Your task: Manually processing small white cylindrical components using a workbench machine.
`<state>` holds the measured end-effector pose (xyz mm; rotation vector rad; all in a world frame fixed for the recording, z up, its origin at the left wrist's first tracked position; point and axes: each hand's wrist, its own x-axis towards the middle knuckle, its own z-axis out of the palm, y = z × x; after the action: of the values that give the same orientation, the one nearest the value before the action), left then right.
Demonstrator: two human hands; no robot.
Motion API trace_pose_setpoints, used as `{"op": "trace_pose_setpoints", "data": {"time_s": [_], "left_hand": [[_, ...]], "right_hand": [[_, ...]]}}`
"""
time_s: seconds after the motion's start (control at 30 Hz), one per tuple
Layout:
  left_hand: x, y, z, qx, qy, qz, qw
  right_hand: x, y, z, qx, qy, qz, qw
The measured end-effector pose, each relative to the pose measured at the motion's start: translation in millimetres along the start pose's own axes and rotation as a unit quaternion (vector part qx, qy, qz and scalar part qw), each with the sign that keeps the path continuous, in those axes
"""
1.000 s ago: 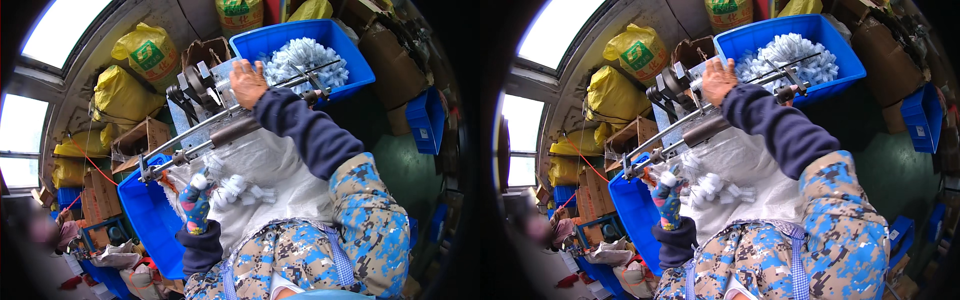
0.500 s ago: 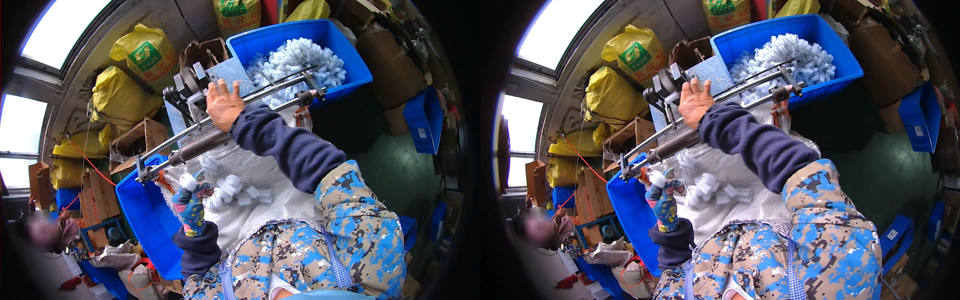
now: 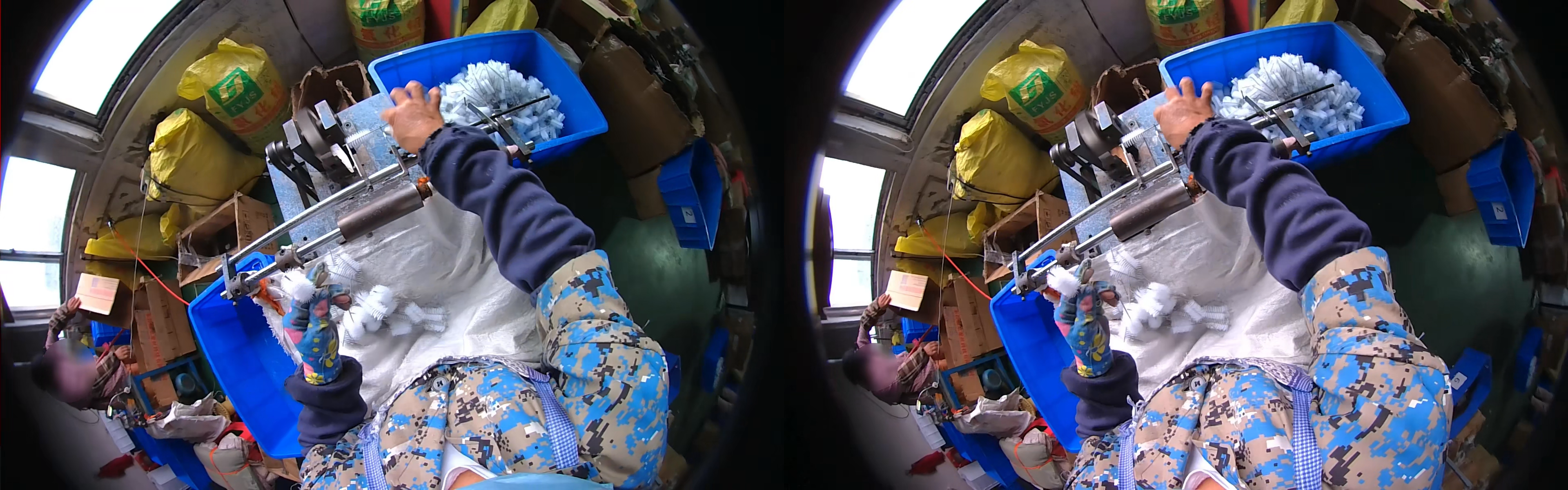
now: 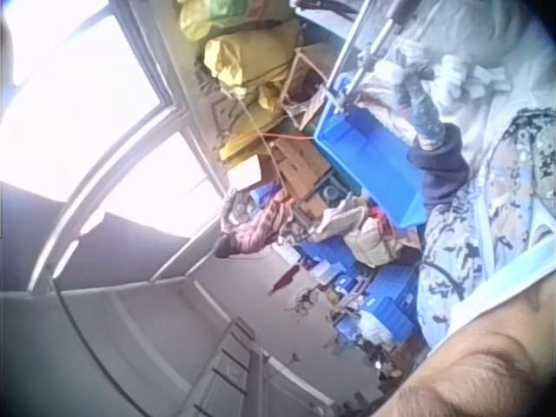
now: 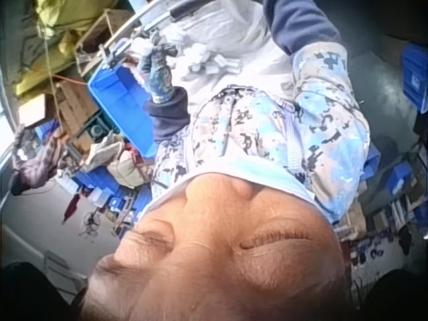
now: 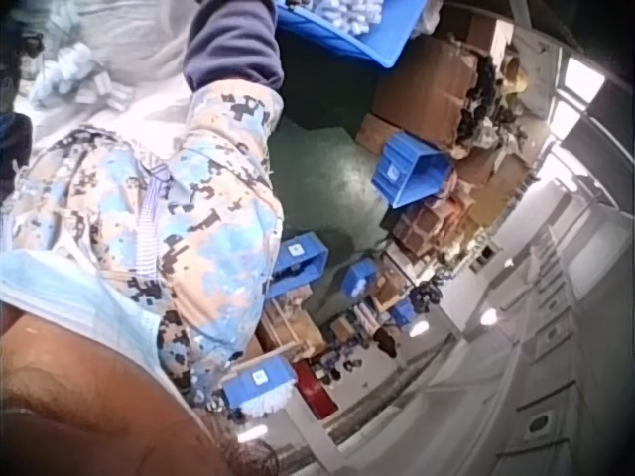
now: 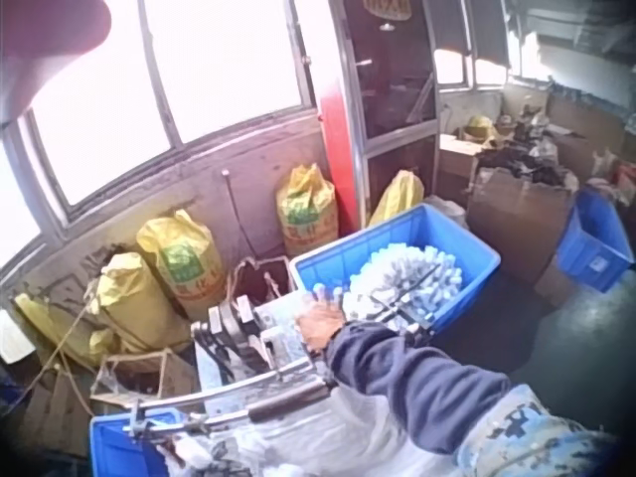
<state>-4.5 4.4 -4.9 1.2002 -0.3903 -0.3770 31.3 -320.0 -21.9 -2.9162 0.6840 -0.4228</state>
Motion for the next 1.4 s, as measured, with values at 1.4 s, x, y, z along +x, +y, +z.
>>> {"op": "trace_pose_setpoints", "data": {"time_s": [1.4], "left_hand": [[-7.2, 14.2, -33.7, 0.050, -0.097, -0.183, 0.977]], "right_hand": [[-5.3, -42.5, 1.9, -0.030, -0.030, -0.088, 0.995]]}}
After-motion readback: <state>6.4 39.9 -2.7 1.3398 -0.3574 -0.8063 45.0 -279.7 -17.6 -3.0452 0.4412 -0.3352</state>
